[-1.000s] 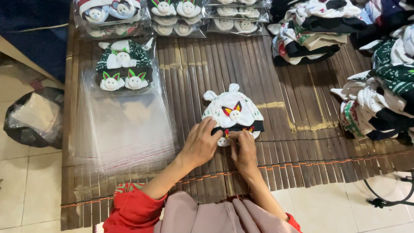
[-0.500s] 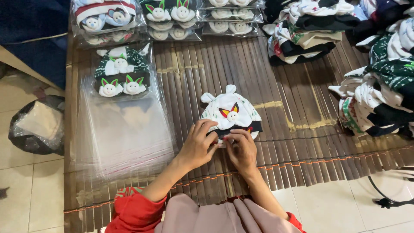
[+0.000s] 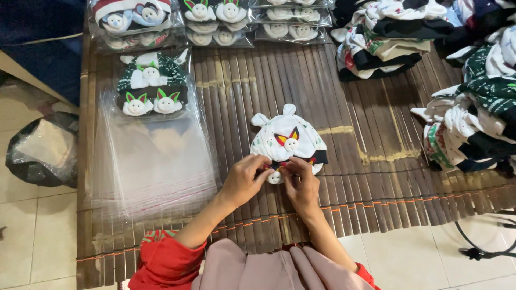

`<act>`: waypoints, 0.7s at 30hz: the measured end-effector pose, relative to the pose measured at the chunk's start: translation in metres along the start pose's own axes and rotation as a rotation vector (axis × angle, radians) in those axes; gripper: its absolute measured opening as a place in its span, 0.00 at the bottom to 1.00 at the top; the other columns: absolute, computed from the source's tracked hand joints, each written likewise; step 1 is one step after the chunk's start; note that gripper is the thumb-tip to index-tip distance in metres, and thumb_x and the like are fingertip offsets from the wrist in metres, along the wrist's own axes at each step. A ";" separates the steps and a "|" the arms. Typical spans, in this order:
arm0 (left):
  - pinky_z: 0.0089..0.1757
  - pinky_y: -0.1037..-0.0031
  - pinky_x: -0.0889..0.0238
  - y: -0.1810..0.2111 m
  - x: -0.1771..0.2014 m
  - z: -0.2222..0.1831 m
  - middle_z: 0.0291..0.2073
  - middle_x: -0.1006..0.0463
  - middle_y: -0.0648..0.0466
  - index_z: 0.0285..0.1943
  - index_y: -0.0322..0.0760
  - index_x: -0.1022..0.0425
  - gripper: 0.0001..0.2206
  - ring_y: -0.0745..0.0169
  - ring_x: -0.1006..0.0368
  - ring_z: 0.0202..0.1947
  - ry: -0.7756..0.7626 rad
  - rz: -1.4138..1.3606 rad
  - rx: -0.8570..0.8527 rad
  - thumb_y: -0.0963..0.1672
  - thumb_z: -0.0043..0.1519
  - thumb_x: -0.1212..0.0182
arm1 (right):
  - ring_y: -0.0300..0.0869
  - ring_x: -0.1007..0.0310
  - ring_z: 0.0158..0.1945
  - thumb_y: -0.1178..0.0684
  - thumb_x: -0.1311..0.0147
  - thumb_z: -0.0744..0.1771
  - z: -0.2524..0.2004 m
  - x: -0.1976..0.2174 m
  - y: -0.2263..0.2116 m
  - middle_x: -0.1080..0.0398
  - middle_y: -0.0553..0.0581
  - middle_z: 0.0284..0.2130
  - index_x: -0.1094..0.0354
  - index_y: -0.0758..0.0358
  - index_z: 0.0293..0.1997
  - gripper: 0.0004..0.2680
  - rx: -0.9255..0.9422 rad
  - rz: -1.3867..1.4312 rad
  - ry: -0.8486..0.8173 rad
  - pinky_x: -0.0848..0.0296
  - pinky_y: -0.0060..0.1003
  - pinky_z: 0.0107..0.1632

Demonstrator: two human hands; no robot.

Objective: Packaging small fabric items like baby hats into plastic bags

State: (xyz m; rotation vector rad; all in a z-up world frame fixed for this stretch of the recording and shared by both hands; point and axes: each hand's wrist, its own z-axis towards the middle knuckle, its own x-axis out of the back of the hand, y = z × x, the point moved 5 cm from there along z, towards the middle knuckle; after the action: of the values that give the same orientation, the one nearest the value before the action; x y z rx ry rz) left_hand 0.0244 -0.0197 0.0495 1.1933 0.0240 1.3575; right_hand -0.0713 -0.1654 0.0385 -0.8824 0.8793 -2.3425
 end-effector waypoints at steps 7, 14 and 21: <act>0.36 0.65 0.30 0.014 0.007 0.006 0.25 0.28 0.54 0.56 0.37 0.26 0.16 0.53 0.29 0.31 0.136 0.153 -0.036 0.43 0.60 0.32 | 0.52 0.20 0.38 0.62 0.39 0.65 0.016 -0.006 -0.022 0.25 0.56 0.39 0.24 0.60 0.40 0.04 0.050 -0.174 -0.076 0.21 0.43 0.37; 0.37 0.65 0.34 0.010 0.005 0.006 0.29 0.35 0.55 0.56 0.37 0.26 0.14 0.52 0.34 0.33 0.195 0.282 -0.092 0.40 0.61 0.35 | 0.49 0.23 0.44 0.66 0.40 0.64 0.010 0.036 0.021 0.27 0.56 0.45 0.21 0.57 0.46 0.11 -0.001 -0.152 0.069 0.21 0.35 0.41; 0.46 0.63 0.31 0.046 -0.015 0.004 0.45 0.23 0.46 0.51 0.37 0.20 0.08 0.45 0.25 0.52 0.207 0.291 -0.420 0.42 0.66 0.41 | 0.48 0.25 0.44 0.64 0.40 0.65 0.020 0.079 0.036 0.26 0.55 0.40 0.23 0.59 0.46 0.08 -0.059 -0.202 0.049 0.26 0.36 0.41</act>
State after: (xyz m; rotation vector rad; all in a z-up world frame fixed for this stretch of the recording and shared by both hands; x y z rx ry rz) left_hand -0.0107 -0.0442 0.0726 0.7187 -0.2846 1.6383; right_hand -0.1032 -0.2468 0.0560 -0.9824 0.9216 -2.5316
